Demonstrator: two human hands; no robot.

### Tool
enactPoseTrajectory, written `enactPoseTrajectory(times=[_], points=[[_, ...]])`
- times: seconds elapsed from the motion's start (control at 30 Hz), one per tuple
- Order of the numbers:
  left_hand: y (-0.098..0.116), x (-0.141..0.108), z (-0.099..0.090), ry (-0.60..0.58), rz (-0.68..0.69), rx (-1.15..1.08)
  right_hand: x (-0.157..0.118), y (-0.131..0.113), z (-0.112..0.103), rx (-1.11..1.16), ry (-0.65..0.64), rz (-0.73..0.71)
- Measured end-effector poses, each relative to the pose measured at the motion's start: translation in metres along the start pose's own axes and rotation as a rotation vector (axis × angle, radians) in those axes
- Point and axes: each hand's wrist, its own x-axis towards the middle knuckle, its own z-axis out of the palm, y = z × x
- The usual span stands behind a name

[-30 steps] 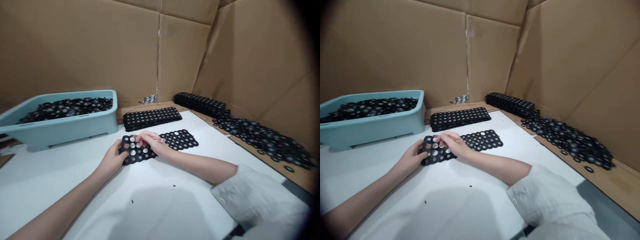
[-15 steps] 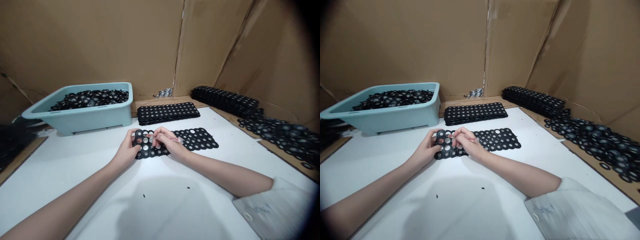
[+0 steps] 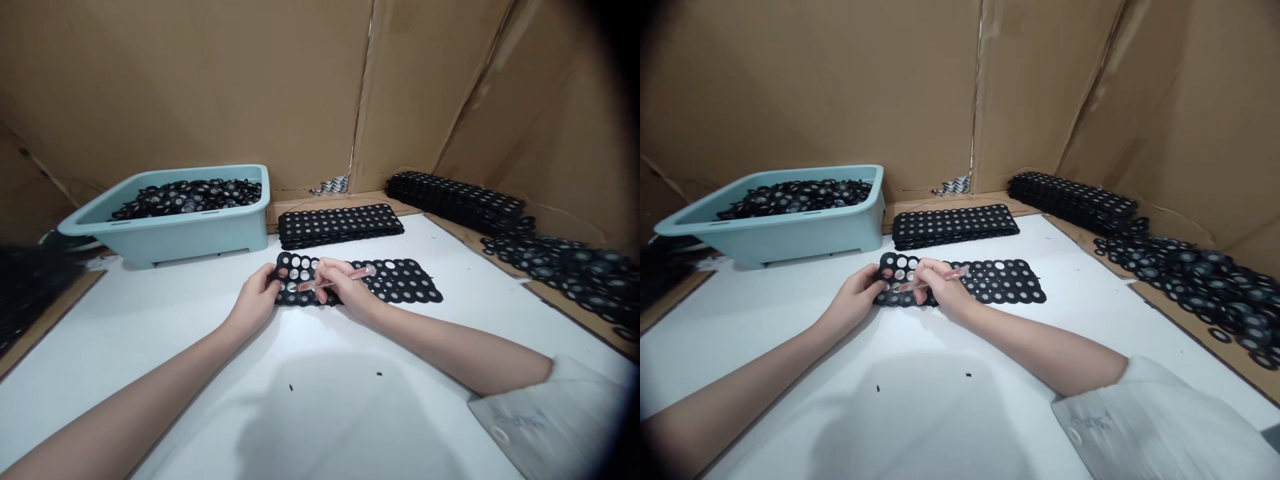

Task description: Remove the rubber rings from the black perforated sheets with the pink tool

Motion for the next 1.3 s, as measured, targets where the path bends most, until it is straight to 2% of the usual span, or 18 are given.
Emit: enactPoseTrajectory(times=[0.13, 0.3, 0.47, 0.53, 0.73, 0.87, 0.93, 1.13, 1.3], points=[[0.003, -0.002, -0.002, 0.035, 0.042, 0.175, -0.003, 0.001, 0.002, -0.143, -0.088, 0.051], [0.011, -0.009, -0.003, 0.083, 0.091, 0.330, -0.003, 0.005, 0.004, -0.189, -0.110, 0.117], [0.014, -0.014, -0.006, -0.084, 0.035, 0.319, -0.005, 0.006, 0.004, -0.227, -0.137, 0.073], [0.015, -0.018, -0.006, -0.114, 0.018, 0.303, -0.006, 0.007, 0.004, -0.263, -0.142, 0.068], [0.029, -0.039, 0.007, 0.037, 0.014, 0.427, -0.009, 0.010, 0.012, -0.400, -0.110, 0.010], [0.036, -0.050, 0.009, 0.056, 0.023, 0.467, -0.014, 0.009, 0.019, -0.606, -0.111, -0.103], [0.037, -0.053, 0.004, 0.048, 0.017, 0.495, -0.014, 0.009, 0.021, -0.550, -0.131, -0.077], [0.034, -0.055, -0.018, 0.042, -0.021, 0.576, -0.007, 0.005, 0.020, -0.139, -0.122, 0.092], [0.026, -0.056, -0.029, 0.001, -0.121, 0.525, -0.004, 0.000, 0.017, -0.048, -0.068, 0.131]])
